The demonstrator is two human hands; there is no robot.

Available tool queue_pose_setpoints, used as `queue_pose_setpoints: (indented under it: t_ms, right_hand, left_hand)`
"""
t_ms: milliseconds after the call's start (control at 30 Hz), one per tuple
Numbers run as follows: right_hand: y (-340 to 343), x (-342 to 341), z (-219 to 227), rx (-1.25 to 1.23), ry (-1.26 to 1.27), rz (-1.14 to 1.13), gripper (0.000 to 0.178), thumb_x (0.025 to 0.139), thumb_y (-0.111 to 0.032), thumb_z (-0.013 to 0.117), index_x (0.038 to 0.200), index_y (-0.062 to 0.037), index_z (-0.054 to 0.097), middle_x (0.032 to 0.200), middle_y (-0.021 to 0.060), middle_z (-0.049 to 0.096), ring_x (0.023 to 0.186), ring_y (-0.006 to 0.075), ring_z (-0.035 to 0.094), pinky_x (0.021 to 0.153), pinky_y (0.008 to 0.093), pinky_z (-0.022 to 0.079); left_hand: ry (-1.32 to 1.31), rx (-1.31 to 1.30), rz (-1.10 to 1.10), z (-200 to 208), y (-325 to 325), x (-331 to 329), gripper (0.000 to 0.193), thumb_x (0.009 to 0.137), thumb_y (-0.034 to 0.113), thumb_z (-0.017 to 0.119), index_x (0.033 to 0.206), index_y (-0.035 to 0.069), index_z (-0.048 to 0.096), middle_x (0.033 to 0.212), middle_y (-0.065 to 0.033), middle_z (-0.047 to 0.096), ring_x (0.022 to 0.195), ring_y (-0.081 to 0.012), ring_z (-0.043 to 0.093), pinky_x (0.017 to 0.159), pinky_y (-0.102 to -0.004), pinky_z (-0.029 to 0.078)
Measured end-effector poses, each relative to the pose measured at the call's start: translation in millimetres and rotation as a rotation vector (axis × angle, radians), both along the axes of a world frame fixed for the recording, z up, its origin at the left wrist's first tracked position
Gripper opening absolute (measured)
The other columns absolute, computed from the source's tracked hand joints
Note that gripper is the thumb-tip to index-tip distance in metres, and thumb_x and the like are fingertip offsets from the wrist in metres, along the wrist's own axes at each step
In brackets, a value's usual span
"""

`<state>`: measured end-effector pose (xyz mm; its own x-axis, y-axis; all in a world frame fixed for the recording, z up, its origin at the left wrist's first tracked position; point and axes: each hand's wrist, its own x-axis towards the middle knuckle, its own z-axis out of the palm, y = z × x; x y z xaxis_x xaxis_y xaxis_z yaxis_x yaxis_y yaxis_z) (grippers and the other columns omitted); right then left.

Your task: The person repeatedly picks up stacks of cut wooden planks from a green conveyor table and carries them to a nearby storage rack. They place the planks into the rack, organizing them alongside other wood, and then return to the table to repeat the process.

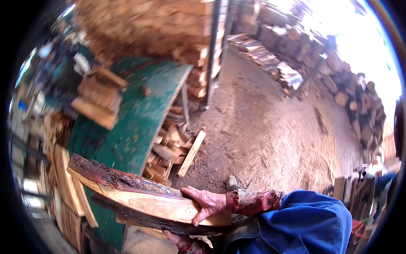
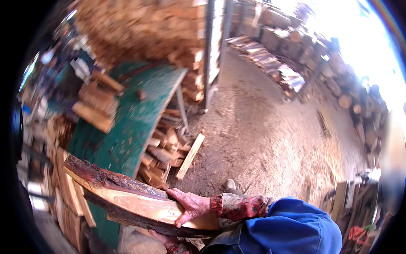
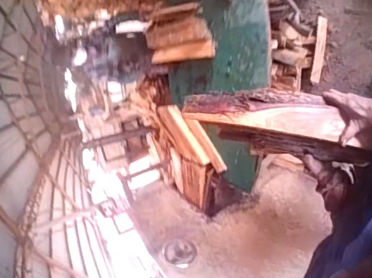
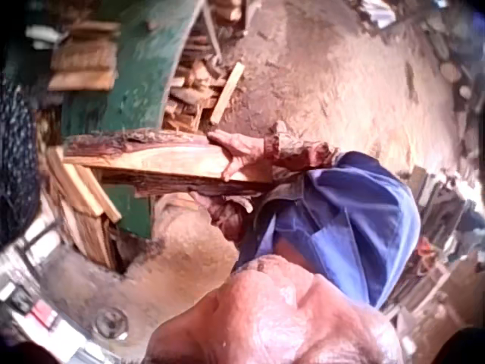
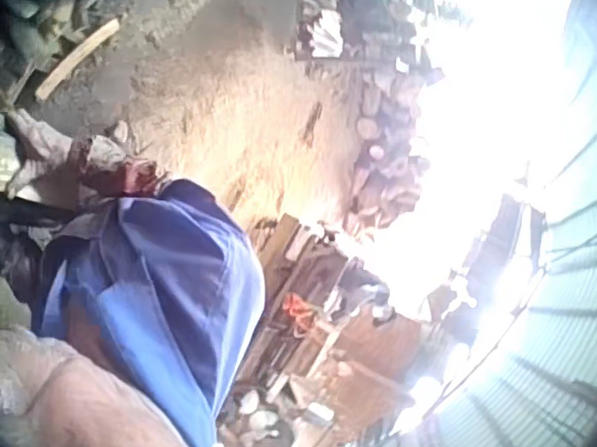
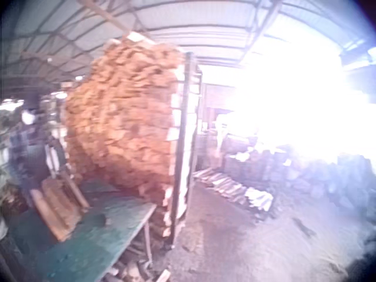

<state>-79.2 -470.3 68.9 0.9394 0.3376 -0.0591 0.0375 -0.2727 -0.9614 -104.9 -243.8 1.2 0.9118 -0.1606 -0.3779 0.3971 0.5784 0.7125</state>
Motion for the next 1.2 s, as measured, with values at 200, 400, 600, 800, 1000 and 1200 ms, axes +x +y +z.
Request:
queue_pose_setpoints:
  t_ms: [200,400,600,800,1000,1200]
  right_hand:
    - [-150.6,-62.7,0.7,0.042,-0.176,-0.392,0.116,0.061,-0.056,0.083,0.136,0.0103,0.026,0.126,0.0253,0.040,0.118,0.0390,0.047,0.098,0.0417,0.042]
    - [-270.2,-109.8,-6.3,0.096,-0.085,-0.690,0.116,0.065,-0.055,0.081,0.141,0.0099,0.021,0.132,0.0260,0.037,0.127,0.0358,0.039,0.107,0.0390,0.033]
    - [-361.2,-122.6,-15.1,0.208,-0.006,-0.859,0.106,0.069,-0.041,0.085,0.143,0.0018,0.023,0.134,0.0152,0.041,0.128,0.0220,0.037,0.107,0.0351,0.032]
    - [-474.9,-79.7,-36.4,0.164,0.028,-0.872,0.110,0.069,-0.055,0.079,0.140,0.0087,0.025,0.131,0.0255,0.041,0.128,0.0329,0.040,0.108,0.0368,0.032]
    - [-591.2,-57.6,-49.2,0.132,0.115,-0.918,0.112,0.068,-0.052,0.081,0.142,0.0078,0.023,0.135,0.0232,0.040,0.129,0.0307,0.039,0.108,0.0373,0.032]
    - [-703.8,-56.3,-54.1,0.184,0.106,-1.073,0.111,0.068,-0.052,0.081,0.142,0.0072,0.024,0.132,0.0227,0.042,0.128,0.0295,0.039,0.108,0.0373,0.031]
  left_hand:
    - [0.041,0.026,-0.278,6.3,-142.3,18.2,0.090,0.074,0.066,0.062,0.137,0.006,0.039,0.126,-0.0158,0.049,0.111,-0.0331,0.051,0.095,-0.0470,0.045]
    - [0.053,-0.038,-0.627,29.8,-303.2,43.6,0.084,0.074,0.053,0.073,0.134,0.005,0.041,0.120,-0.0115,0.055,0.106,-0.0297,0.058,0.091,-0.0440,0.051]
    - [-0.007,0.035,-0.812,-7.6,-407.6,62.1,0.087,0.082,0.064,0.059,0.141,0.004,0.037,0.135,-0.0143,0.048,0.119,-0.0327,0.050,0.102,-0.0459,0.042]
    - [0.120,-0.127,-0.788,-23.2,-529.0,99.7,0.088,0.075,0.045,0.076,0.142,0.007,0.032,0.132,-0.0143,0.047,0.120,-0.0338,0.050,0.100,-0.0481,0.045]
    - [0.197,-0.111,-0.893,-41.0,-652.4,132.2,0.081,0.081,0.052,0.065,0.141,0.007,0.034,0.135,-0.0151,0.047,0.120,-0.0329,0.050,0.103,-0.0470,0.043]
    - [0.112,0.132,-0.948,-19.6,-792.2,149.2,0.068,0.088,0.049,0.059,0.135,0.002,0.042,0.128,-0.0136,0.055,0.115,-0.0310,0.055,0.100,-0.0455,0.045]
